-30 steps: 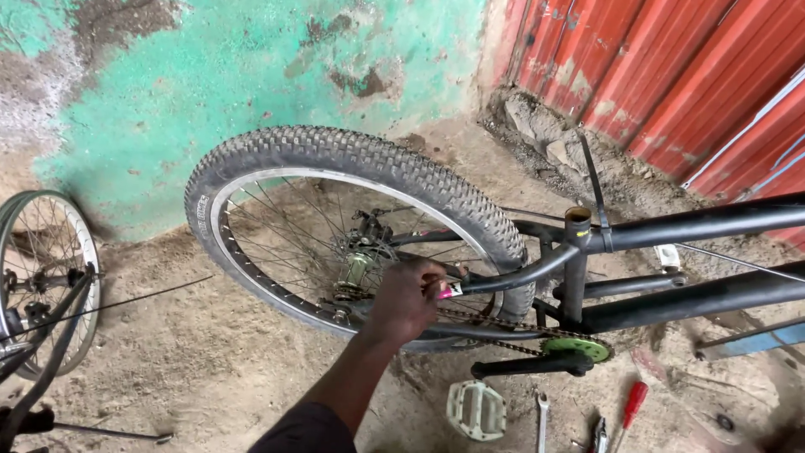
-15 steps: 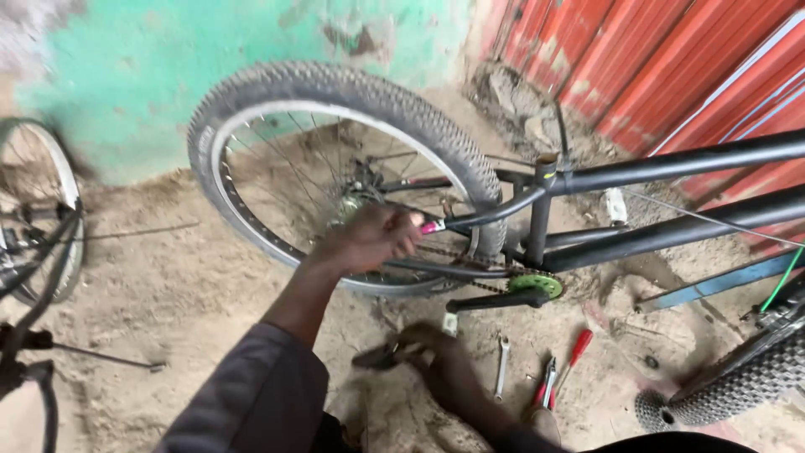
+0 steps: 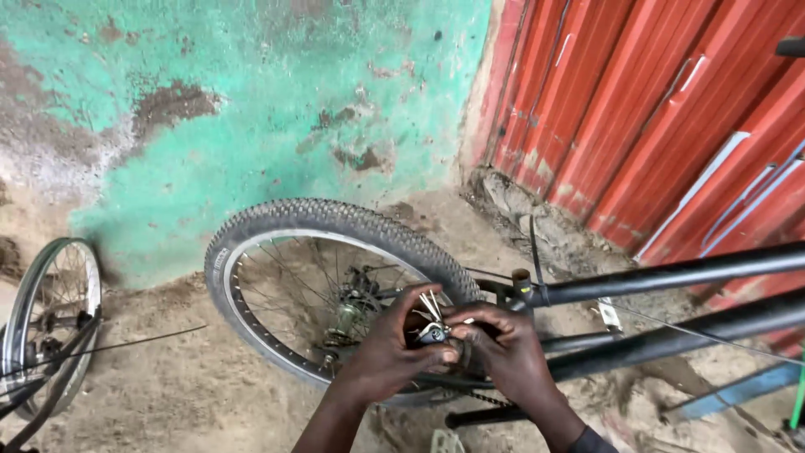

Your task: The person works on the rear wheel of a bicycle, using a multi-tool to tighten the axle nuts and adjust the wheel alignment. They rotate the wheel to check its movement and continue making adjustments to the rear hub area.

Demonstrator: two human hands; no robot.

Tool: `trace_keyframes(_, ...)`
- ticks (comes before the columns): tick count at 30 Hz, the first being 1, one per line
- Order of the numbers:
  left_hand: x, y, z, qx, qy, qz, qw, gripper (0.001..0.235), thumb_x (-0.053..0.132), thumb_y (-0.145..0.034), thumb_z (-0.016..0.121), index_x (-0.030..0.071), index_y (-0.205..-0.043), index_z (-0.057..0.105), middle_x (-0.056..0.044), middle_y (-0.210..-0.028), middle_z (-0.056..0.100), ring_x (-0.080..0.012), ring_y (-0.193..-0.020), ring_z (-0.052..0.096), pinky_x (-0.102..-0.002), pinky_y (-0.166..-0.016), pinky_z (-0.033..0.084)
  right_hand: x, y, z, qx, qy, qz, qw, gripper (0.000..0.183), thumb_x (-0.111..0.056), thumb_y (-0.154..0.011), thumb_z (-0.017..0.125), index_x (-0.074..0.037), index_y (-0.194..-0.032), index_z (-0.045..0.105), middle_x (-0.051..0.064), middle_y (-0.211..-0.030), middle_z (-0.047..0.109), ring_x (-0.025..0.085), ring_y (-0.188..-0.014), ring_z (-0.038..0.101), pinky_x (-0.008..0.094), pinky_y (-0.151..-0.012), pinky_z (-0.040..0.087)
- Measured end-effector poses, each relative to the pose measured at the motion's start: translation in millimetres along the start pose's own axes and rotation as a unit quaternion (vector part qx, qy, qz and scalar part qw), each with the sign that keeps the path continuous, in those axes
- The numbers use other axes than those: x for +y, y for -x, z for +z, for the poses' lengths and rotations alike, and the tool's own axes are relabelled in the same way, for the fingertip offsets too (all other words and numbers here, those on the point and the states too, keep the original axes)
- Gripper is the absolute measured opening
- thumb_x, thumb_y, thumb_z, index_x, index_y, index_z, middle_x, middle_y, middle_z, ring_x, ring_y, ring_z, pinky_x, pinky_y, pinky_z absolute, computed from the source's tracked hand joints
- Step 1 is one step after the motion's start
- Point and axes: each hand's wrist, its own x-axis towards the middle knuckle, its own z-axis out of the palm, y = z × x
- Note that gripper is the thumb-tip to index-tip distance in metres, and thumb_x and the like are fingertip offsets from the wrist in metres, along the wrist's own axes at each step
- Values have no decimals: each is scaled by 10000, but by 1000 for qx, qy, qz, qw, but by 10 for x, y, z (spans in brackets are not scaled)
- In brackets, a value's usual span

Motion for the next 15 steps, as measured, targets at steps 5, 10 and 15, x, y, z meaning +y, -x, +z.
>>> trace_keyframes(5,36,-200,-33,52,-228,-50,971,831,339,-773,843,272,-1459,379,-88,-1474,548,-323,-1342,552,-596,-1071,491,14,-168,-32,31,57,-49,997,93,5,-778,791,-51,-846,820,43,-983,792,164,-889,719,325,-753,575)
trace_keyframes(10,-14,-180,-83,-56,-227,-50,971,297,181,-985,614,99,-1259,695,-50,-938,736,-115,-609,492,-315,-566,402,80,-191,-45,-2,190,-63,980,40,-111,-763,819,-93,-798,820,12,-1188,780,185,-1089,685,365,-896,549)
trace_keyframes(15,-179,-155,46,0,-196,-63,979,165,130,-1010,590,103,-1123,706,2,-736,591,-103,-562,436,-291,-519,366,87,-115,19,9,101,81,992,61,-69,-845,776,-51,-881,821,25,-838,803,122,-661,712,275,-617,585)
